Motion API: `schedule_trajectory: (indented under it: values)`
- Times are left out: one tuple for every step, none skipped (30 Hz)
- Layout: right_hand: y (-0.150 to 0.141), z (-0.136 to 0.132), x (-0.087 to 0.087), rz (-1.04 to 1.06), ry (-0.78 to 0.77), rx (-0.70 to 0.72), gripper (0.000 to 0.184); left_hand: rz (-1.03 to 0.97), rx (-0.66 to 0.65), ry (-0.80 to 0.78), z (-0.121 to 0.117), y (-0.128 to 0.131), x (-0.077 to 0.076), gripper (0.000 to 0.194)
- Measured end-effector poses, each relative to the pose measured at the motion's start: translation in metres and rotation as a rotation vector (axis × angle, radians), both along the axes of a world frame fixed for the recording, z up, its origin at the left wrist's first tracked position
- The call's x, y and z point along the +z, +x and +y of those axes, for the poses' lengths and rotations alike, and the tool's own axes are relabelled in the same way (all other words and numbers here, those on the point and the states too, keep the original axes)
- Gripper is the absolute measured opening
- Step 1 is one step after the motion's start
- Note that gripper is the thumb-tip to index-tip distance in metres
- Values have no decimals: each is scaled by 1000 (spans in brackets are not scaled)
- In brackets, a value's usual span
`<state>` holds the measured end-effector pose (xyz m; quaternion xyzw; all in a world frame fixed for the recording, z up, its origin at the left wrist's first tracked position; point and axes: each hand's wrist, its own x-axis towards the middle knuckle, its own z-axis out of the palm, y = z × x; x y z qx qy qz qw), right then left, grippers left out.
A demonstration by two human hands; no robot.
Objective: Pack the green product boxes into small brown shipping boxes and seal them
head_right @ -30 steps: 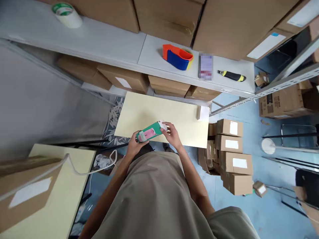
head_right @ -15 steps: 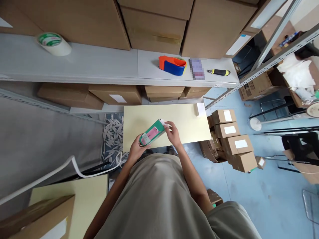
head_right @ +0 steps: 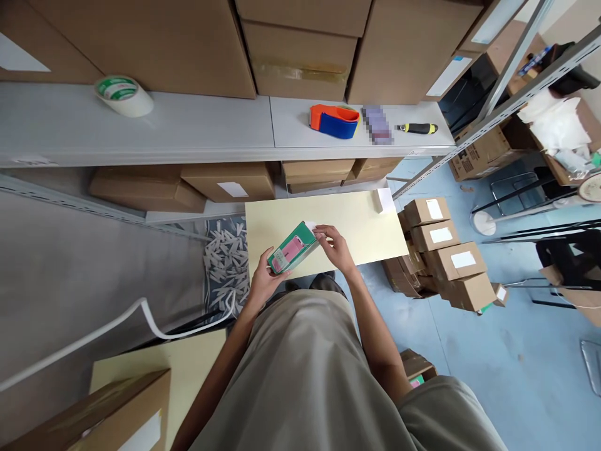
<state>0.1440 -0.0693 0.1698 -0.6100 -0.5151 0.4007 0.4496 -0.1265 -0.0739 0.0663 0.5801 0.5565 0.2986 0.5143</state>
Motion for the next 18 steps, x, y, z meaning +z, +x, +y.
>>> schedule_trajectory:
  values:
    - [1,3,4,-14,4,10,49,-50,35,-42,-1,1,4,99]
    - [3,7,9,-24,8,16,49,-112,74,-85,-1,3,9,100]
    - [5,12,12,-30,11,20,49,-176,109,-118,-1,5,14,100]
    - [8,17,15,-37,14,22,49,-233,137,-140,-1,7,19,99]
    - [11,23,17,-47,17,21,50,-283,159,-157,0,10,25,96]
    - [15,30,18,-59,22,17,51,-323,172,-176,1,12,31,93]
    - [19,36,18,-73,28,13,52,-354,177,-203,3,15,37,87]
    - [23,43,18,-81,35,10,53,-381,176,-238,4,17,42,81]
    - [28,49,18,-77,42,10,53,-407,171,-280,6,20,48,75]
    - [32,55,18,-60,47,12,54,-437,167,-326,7,23,52,71]
    - [37,61,17,-31,48,20,54,-471,165,-371,8,26,56,69]
    - [42,66,17,5,48,33,54,-510,167,-416,9,30,58,68]
    - [46,70,17,45,47,52,54,-552,173,-462,9,35,60,67]
    - [49,75,17,83,41,73,55,-597,185,-512,9,41,61,66]
    - [52,78,17,119,30,96,56,-641,202,-566,9,48,60,66]
    - [55,82,17,153,14,117,58,-683,222,-621,9,56,59,64]
    - [57,85,16,182,-3,136,61,-719,245,-671,8,64,58,63]
    - [59,89,14,204,-17,151,63,-748,271,-713,7,73,56,61]
